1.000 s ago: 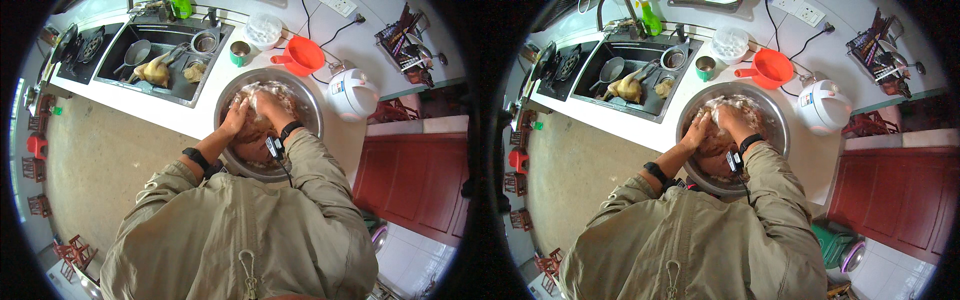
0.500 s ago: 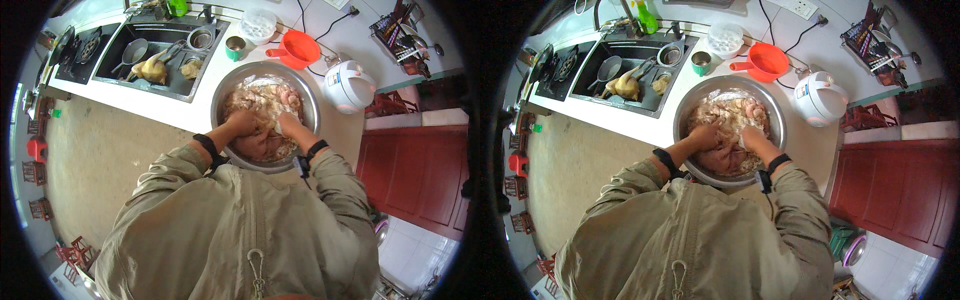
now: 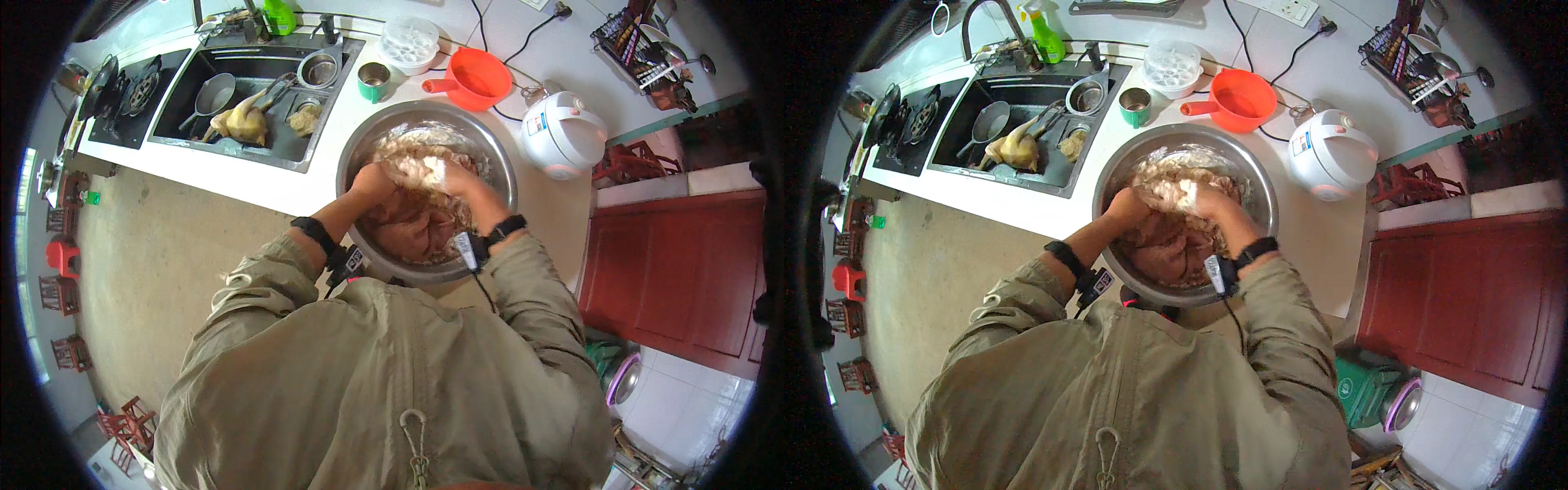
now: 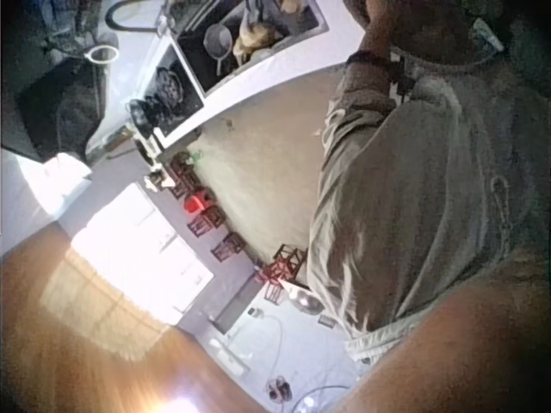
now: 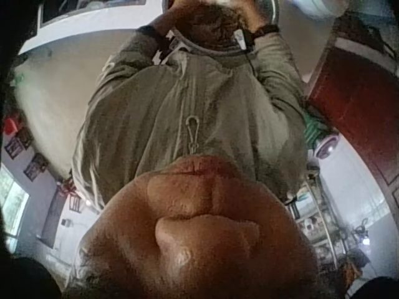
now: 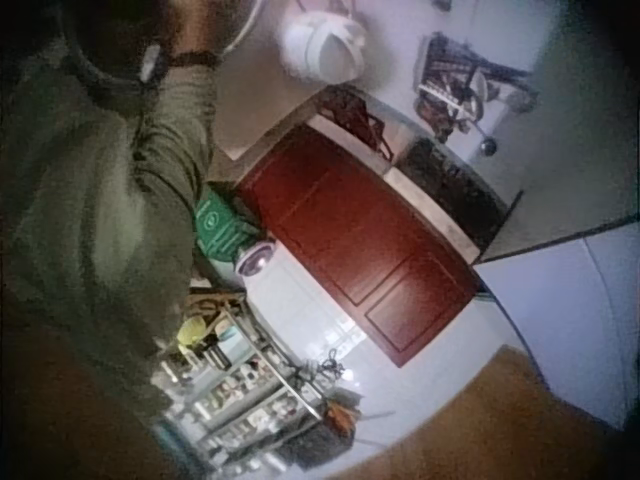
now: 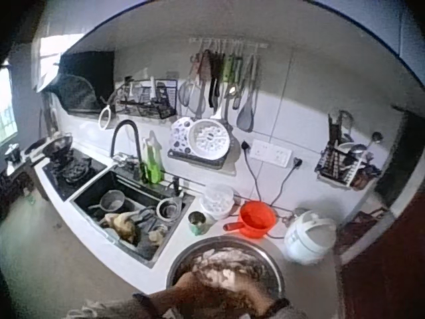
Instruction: The person retrieves a small container and a bag of white powder from a cabinet, then pours the powder into a bowl of raw meat. They open a cabinet, take out a plastic bag containing a yellow packet, and pour more powder into the bowl. Finally, they mix the meat and powder together by hand.
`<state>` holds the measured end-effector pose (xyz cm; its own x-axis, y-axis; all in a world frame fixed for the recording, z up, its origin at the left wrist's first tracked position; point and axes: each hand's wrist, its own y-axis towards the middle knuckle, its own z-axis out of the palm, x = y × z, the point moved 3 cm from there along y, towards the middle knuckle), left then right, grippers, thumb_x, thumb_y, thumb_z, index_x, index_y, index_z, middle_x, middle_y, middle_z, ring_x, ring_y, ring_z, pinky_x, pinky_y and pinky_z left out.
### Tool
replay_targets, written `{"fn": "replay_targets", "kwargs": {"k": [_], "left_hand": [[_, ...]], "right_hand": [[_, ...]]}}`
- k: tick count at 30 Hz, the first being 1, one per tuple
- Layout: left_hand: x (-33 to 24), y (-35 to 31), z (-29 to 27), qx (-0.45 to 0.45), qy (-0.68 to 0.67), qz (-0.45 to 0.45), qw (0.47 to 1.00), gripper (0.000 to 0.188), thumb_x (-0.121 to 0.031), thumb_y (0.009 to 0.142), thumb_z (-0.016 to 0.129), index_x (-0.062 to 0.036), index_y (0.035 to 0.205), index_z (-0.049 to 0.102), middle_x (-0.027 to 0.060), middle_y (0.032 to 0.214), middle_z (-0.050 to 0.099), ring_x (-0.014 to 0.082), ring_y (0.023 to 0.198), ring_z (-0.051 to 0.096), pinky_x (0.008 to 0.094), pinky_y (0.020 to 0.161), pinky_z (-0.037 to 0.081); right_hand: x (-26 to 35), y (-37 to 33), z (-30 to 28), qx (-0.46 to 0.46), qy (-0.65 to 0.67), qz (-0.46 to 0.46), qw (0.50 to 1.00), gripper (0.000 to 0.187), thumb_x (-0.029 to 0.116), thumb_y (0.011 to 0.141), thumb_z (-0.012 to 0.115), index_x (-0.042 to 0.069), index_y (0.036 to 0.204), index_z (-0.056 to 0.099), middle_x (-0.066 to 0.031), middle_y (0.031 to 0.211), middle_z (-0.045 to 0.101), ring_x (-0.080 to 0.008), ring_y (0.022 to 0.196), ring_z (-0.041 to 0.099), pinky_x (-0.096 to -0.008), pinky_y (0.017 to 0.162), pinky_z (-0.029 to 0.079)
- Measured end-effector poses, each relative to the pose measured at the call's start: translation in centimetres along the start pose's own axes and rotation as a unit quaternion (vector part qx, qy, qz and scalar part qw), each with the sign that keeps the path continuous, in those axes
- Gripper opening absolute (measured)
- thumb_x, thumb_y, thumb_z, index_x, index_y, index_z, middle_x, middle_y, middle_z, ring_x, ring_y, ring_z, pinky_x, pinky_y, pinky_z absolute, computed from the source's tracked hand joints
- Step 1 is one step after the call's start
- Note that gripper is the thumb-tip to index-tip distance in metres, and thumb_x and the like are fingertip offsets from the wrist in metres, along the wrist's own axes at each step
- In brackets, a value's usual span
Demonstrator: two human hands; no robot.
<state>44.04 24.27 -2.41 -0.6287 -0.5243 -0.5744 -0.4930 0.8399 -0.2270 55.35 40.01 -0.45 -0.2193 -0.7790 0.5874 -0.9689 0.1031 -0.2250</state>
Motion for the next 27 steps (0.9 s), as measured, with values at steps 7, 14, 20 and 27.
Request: {"fn": "replay_targets", "kwargs": {"k": [7, 14, 20, 27], "left_hand": [[-2.6, -4.0, -1.9, 0.002, -0.053, -0.014, 0.999, 0.042, -0.035, 0.074, 0.07, -0.0105, 0.108, 0.068, 0.0194, 0.096, 0.069, 0.0364, 0.092, 0.066, 0.0444, 0.082, 0.053], [-0.7, -3.3, -0.6, -0.065, -0.111, -0.044, 0.991, 0.041, -0.028, 0.073, 0.068, -0.0013, 0.104, 0.064, 0.0255, 0.099, 0.066, 0.0407, 0.095, 0.064, 0.0467, 0.084, 0.051], [-0.1, -2.7, 0.0, -0.089, -0.141, -0.037, 0.985, 0.033, -0.02, 0.075, 0.061, 0.0017, 0.1, 0.061, 0.0278, 0.095, 0.065, 0.044, 0.094, 0.062, 0.0486, 0.085, 0.049], [-2.2, -4.7, -2.0, -0.064, -0.012, -0.006, 0.998, 0.034, -0.017, 0.077, 0.061, -0.0035, 0.108, 0.062, 0.0247, 0.102, 0.064, 0.0433, 0.094, 0.062, 0.048, 0.084, 0.05]], "right_hand": [[-2.4, -0.4, -3.7, -0.14, -0.019, 0.129, 0.982, 0.043, 0.037, 0.086, 0.064, 0.008, 0.118, 0.064, -0.0213, 0.11, 0.066, -0.0326, 0.101, 0.064, -0.04, 0.089, 0.048], [-1.2, 7.8, -0.6, -0.093, -0.172, 0.154, 0.969, 0.039, 0.034, 0.088, 0.052, 0.006, 0.109, 0.068, -0.0214, 0.111, 0.066, -0.0383, 0.104, 0.063, -0.0463, 0.088, 0.05], [4.0, 8.1, 2.3, 0.033, -0.138, 0.084, 0.986, 0.035, 0.029, 0.09, 0.048, 0.004, 0.106, 0.067, -0.0233, 0.112, 0.064, -0.0386, 0.107, 0.061, -0.0463, 0.087, 0.049], [1.2, -0.3, -1.0, 0.102, -0.186, 0.005, 0.977, 0.026, 0.009, 0.074, 0.068, 0.005, 0.1, 0.067, -0.021, 0.096, 0.067, -0.0386, 0.095, 0.064, -0.0435, 0.081, 0.05]]}}
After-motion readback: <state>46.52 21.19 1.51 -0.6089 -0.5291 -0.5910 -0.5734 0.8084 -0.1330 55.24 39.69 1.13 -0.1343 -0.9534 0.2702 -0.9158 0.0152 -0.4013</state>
